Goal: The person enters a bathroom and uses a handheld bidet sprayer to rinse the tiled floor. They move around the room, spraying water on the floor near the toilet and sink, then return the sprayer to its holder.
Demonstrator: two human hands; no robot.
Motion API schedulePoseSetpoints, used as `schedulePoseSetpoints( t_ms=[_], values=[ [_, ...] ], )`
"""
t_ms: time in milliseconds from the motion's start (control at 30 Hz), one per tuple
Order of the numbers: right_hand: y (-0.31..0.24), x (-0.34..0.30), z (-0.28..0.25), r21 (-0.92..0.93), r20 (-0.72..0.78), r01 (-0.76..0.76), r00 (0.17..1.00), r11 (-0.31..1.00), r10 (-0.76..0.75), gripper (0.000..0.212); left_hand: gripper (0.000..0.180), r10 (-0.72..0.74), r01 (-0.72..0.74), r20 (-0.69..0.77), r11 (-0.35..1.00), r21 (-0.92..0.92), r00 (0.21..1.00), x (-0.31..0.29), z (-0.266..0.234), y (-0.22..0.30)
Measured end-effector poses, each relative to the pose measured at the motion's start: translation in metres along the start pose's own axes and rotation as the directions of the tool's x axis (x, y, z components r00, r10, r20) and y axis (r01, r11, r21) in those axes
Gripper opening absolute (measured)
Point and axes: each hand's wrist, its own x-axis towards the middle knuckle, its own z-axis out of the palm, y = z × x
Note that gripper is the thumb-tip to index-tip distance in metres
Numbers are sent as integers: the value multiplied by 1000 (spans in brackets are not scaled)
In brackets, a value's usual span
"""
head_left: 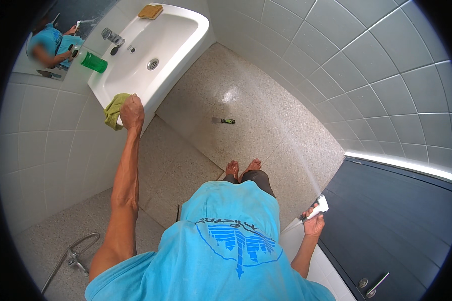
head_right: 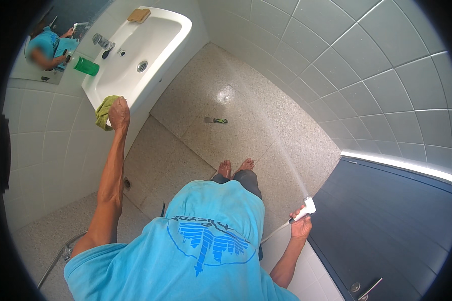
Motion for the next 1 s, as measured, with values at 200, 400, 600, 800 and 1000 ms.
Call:
schedulePoseSetpoints(
  t_ms=[200,400,600,800,1000],
  values=[
    [-1,2,1,-16,12,6,1000,1000,-6,61,43,41,-41,-46,999,-9,998,-1,2,-3],
    [-4,3,3,-9,-8,17,1000,1000,-17,60,43,1,-1,-1,1000,11,1000,-1,-1,-1],
    [-7,2,0,1,1,-9,1000,1000,9,61,43,61,-61,-62,998,-13,996,0,3,-5],
    [-12,1,-3,-56,1,-40,999,998,41,62,43,10,-11,-25,999,-31,1000,-1,1,-2],
    [-21,-2,-4,20,35,37,999,999,-37,62,46,16,-16,-19,999,-50,1000,0,3,-4]
  ],
)
